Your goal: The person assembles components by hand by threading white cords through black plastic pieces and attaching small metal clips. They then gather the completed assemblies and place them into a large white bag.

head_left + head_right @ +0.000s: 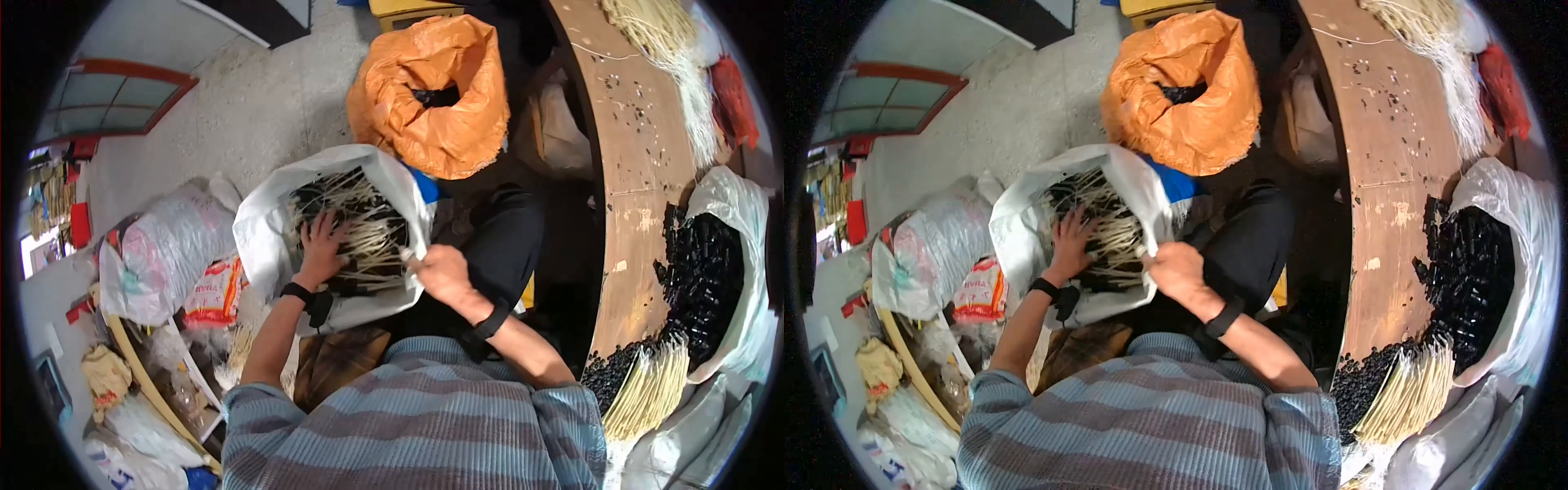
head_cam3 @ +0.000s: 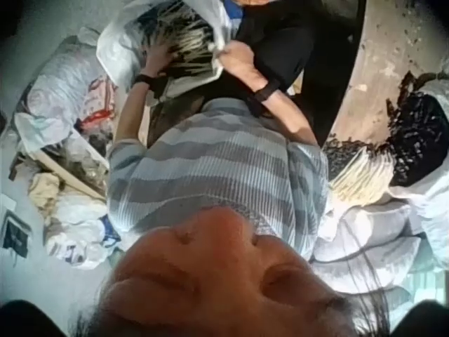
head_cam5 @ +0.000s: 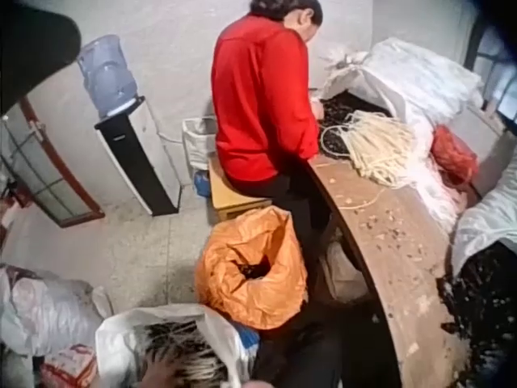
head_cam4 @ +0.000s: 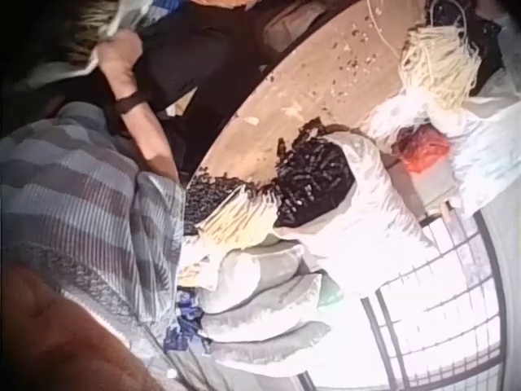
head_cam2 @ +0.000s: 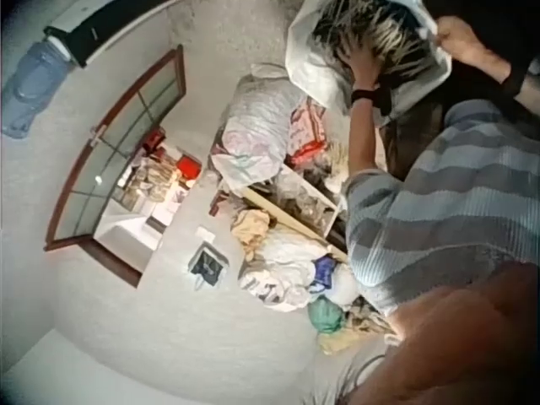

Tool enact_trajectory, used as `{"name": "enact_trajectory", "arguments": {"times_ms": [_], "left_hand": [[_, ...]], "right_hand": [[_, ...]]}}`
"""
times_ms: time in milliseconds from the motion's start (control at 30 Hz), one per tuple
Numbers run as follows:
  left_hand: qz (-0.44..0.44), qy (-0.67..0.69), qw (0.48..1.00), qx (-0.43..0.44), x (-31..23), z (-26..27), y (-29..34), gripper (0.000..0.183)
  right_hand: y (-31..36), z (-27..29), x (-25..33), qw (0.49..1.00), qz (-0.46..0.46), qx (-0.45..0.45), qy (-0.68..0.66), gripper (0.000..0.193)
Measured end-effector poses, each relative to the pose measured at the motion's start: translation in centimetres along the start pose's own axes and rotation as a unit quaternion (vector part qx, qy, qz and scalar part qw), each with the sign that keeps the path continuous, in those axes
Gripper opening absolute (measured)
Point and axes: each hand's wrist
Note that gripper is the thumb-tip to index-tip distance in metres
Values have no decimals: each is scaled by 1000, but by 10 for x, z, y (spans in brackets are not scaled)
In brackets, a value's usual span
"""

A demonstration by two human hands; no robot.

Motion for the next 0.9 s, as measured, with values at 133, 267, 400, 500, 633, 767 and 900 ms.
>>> {"name": "enact_trajectory", "arguments": {"times_ms": [133, 267, 400, 500, 633, 767, 900], "left_hand": [[180, -101, 966, -156, 12, 49, 30, 95], [485, 23, 857, -171, 58, 44, 86, 77], [436, 135, 838, -299, 83, -22, 121, 43], [274, -149, 949, -50, 85, -31, 94, 22], [380, 293, 829, -286, 14, 43, 82, 20], [382, 336, 795, -329, 24, 26, 106, 18], [441, 449, 704, -330, 45, 3, 107, 21]], "right_hand": [[2, 30, -1, 994, -76, 64, -50, 37], [5, 30, 5, 988, -109, 83, -68, 44], [-9, 4, -1, 978, -118, 111, -135, 44], [-30, 7, 15, 932, -134, 27, -336, 35], [-3, 25, 39, 931, -137, 8, -337, 31], [16, 50, 33, 963, -68, 35, -257, 26], [2, 23, 10, 948, -91, 1, -304, 27]]}}
Point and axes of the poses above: each hand's wrist, its own y-axis away from the middle knuckle, its own z-axis out of the back of the hand, x = y × z, and after that the axes turned 3 degrees about -y, right-handed
